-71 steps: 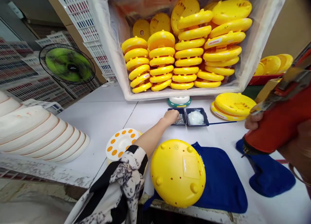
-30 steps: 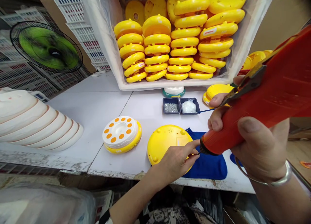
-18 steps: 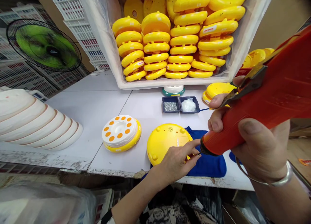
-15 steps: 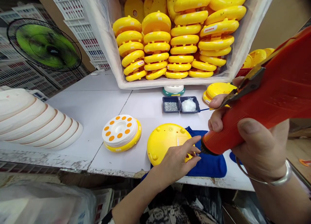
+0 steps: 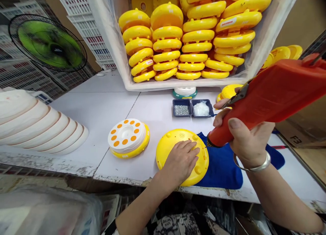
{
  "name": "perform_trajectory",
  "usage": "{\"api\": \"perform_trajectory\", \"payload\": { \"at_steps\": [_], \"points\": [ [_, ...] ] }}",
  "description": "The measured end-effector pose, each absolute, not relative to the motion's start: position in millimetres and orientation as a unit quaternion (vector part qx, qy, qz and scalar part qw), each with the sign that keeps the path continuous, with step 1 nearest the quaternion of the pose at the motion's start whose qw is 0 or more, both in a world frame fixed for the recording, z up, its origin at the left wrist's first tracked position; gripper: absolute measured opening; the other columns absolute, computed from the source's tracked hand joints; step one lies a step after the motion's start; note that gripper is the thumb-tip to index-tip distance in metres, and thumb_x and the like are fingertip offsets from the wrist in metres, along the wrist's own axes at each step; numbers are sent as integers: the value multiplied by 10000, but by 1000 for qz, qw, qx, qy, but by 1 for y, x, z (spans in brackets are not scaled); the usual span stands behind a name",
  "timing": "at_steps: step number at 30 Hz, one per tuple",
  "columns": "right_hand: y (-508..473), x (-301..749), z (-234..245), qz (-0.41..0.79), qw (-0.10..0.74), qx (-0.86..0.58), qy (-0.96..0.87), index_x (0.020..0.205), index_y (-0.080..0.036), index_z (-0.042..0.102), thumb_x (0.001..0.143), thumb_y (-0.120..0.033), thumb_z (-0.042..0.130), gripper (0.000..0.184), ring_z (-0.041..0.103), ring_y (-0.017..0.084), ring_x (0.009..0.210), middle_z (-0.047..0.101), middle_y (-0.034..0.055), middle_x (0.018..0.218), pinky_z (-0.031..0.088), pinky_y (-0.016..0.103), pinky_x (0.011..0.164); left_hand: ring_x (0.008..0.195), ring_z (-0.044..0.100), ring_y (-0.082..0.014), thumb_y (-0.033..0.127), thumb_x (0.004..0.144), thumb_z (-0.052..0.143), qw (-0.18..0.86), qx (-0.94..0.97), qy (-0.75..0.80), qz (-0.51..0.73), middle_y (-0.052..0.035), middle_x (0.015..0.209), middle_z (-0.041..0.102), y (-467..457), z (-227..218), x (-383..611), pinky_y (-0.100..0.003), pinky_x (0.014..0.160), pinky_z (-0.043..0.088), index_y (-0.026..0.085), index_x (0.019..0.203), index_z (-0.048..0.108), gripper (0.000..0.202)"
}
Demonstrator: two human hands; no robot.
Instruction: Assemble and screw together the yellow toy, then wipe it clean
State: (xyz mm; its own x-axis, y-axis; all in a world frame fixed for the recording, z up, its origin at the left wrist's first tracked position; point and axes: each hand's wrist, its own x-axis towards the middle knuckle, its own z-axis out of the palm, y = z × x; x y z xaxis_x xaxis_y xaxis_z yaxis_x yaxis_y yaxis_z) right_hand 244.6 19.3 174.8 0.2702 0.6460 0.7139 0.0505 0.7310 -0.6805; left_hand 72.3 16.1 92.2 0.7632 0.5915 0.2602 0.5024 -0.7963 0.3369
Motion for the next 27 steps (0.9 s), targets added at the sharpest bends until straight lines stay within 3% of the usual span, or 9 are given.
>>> {"api": "perform_trajectory", "payload": {
  "at_steps": [7,15,22,27],
  "points": [
    [25,244,168,211,727,-307,-577,922,-277,606,791,-280,694,158,596,170,593,660,28,932,482,337,509,1252,476,-226,230,963,427,130,929,296,180,-78,1322,572,16,93,71,-406,1102,340,161,1209,589,303],
    [24,243,156,240,728,-291,-572,1073,-282,586,775,-222,689,321,567,137,579,633,22,960,492,301,496,1259,469,-212,226,964,427,139,926,296,187,-76,1329,568,15,91,71,-393,1113,325,162,1207,595,303],
    [16,241,152,300,708,-307,-560,1035,-254,599,737,-247,723,324,581,160,638,584,26,830,503,279,490,1252,470,-202,236,961,445,147,927,297,178,-82,1323,564,15,92,72,-387,1119,322,159,1202,602,298],
    [18,246,155,285,658,-331,-613,885,-234,620,801,-313,674,127,602,165,667,643,58,918,530,308,570,1236,474,-208,221,956,440,138,925,297,190,-76,1298,576,16,91,72,-382,1100,347,159,1173,621,289]
  ]
}}
